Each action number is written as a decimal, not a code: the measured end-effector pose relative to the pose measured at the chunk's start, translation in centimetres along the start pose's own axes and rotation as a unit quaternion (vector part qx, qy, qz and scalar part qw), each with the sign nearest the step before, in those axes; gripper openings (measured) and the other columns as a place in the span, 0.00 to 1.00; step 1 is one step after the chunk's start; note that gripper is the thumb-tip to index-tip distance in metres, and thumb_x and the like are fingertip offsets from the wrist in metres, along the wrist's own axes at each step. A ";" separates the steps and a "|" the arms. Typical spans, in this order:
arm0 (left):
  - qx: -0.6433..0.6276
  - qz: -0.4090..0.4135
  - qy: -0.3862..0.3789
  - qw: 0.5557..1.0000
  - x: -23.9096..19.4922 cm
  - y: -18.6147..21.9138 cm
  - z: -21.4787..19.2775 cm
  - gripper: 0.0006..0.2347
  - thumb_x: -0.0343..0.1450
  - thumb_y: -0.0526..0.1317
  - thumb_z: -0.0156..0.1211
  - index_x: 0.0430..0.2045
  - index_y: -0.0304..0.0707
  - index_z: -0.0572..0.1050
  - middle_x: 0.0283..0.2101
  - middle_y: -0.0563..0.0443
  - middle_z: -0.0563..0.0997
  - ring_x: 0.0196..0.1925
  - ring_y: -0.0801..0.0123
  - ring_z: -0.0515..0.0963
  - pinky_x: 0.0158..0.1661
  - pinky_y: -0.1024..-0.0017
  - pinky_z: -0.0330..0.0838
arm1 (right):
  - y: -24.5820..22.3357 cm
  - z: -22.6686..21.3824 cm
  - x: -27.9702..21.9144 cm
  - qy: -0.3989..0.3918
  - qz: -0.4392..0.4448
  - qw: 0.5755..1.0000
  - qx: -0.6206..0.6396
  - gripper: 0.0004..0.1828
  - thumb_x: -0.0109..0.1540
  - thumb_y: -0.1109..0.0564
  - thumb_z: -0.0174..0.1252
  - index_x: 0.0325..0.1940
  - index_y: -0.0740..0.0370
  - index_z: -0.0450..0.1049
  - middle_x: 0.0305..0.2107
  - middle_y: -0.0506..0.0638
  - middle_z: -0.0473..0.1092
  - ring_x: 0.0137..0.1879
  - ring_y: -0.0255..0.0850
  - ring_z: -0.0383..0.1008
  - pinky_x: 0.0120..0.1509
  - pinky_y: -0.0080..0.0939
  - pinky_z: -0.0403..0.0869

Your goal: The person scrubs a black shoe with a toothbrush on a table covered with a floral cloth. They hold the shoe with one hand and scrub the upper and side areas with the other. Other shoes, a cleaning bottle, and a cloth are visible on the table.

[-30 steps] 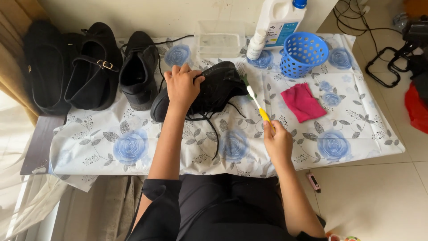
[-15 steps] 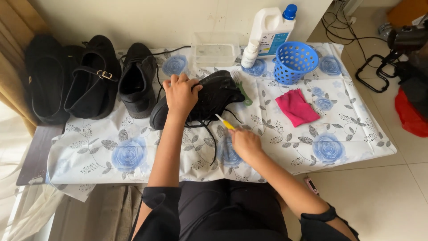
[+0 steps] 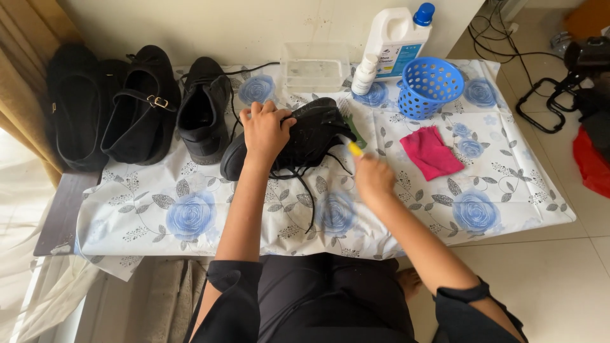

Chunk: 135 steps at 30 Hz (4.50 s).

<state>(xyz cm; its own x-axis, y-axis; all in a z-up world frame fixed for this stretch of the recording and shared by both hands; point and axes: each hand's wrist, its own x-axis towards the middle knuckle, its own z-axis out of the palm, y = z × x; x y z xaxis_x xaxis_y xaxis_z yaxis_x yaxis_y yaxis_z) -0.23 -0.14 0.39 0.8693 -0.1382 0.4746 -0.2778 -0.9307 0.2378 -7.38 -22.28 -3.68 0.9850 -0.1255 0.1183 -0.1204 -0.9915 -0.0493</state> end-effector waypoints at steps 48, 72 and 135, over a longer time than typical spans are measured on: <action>-0.017 -0.040 -0.033 0.999 1.8 -2.0 1.8 0.08 0.66 0.49 0.54 0.30 0.51 0.78 0.28 0.54 0.71 0.45 0.63 0.66 0.54 0.49 0.45 | 1.5 -0.1 -2.4 -0.060 0.003 0.998 0.032 0.24 0.65 0.42 0.32 0.31 0.57 0.70 0.18 0.59 0.71 0.32 0.54 0.75 0.34 0.54 0.73; -0.012 -0.026 -0.012 1.000 1.4 -1.3 1.0 0.08 0.66 0.47 0.56 0.29 0.48 0.78 0.27 0.54 0.71 0.43 0.65 0.66 0.54 0.50 0.44 | 4.6 3.2 0.0 0.167 -0.036 0.985 -0.024 0.20 0.63 0.37 0.42 0.32 0.53 0.66 0.12 0.54 0.67 0.22 0.53 0.73 0.29 0.49 0.71; -0.008 -0.023 -0.018 1.000 1.1 -0.9 0.8 0.09 0.66 0.49 0.55 0.30 0.50 0.77 0.28 0.56 0.70 0.44 0.66 0.66 0.54 0.52 0.45 | 0.1 -3.9 -0.6 -0.199 0.058 0.973 0.098 0.26 0.65 0.45 0.31 0.46 0.63 0.71 0.34 0.62 0.72 0.48 0.55 0.71 0.51 0.54 0.68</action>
<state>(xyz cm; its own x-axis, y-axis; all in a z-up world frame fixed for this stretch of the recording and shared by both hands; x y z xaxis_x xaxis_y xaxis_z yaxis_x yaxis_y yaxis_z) 1.33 0.23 0.03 0.8956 -0.1076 0.4317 -0.2430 -0.9311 0.2722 -8.43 -22.48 0.15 0.9410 -0.1742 -0.2900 -0.2456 -0.9412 -0.2318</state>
